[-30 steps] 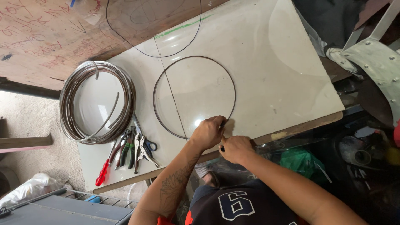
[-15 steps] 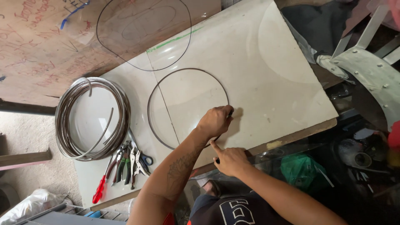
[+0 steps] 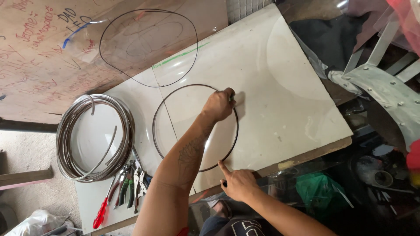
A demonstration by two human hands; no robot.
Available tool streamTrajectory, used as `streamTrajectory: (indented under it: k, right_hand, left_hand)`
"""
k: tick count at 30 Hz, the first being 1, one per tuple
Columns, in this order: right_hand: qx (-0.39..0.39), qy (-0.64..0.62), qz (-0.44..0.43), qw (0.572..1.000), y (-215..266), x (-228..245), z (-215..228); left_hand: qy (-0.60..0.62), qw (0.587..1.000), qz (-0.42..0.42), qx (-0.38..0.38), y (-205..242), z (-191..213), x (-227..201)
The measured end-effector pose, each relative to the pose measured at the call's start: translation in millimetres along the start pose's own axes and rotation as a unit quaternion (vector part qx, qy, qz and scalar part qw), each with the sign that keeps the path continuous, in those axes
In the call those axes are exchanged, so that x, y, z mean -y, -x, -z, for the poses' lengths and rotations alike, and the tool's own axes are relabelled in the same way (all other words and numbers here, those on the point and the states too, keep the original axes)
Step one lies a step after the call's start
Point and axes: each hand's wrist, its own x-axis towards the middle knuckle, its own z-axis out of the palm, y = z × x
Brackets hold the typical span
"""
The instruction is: The person uses a green marker to trace a circle on a transparent sheet placed on a white table. They then use pliers to bend a metal wire into a circular shape, aligning it with the traced circle. The person repeats this process to create multiple wire circles.
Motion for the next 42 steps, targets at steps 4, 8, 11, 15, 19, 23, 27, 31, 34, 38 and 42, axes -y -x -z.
streamTrajectory:
  k: [4, 8, 11, 15, 19, 23, 27, 31, 34, 38, 42]
  right_hand:
    - [0.001, -0.004, -0.006, 1.000, 3, 3, 6]
    - [0.030, -0.013, -0.012, 0.999, 6, 6, 12]
    - [0.044, -0.011, -0.017, 0.999, 5, 7, 13]
    - [0.028, -0.007, -0.016, 0.999, 5, 6, 10]
    - [0.033, -0.025, -0.019, 0.999, 0, 5, 4]
    - [0.019, -0.021, -0.020, 0.999, 0, 5, 4]
    - [0.001, -0.022, -0.022, 1.000, 6, 6, 11]
    - [0.037, -0.031, -0.033, 0.998, 19, 11, 31]
    - [0.061, -0.055, -0.049, 0.995, 28, 18, 43]
    - [0.065, -0.019, -0.063, 0.996, 26, 27, 43]
    - [0.057, 0.005, -0.063, 0.996, 23, 30, 38]
  left_hand:
    - [0.033, 0.999, 0.034, -0.008, -11, 23, 11]
    - [0.016, 0.997, 0.065, -0.033, -22, 33, 31]
    - [-0.002, 0.996, 0.071, -0.059, -27, 38, 45]
    - [0.000, 0.991, 0.123, -0.051, -26, 49, 52]
    - [0.008, 0.990, 0.112, -0.086, -16, 57, 51]
    - [0.164, 0.953, 0.166, -0.192, 43, 98, 19]
    - [0.282, 0.882, 0.291, -0.240, 137, 110, 12]
    - [0.558, 0.689, 0.348, -0.306, 234, 73, 25]
    - [0.672, 0.547, 0.373, -0.333, 295, 49, 27]
    - [0.707, 0.482, 0.410, -0.315, 340, 30, 26]
    - [0.752, 0.489, 0.351, -0.268, 360, 29, 13]
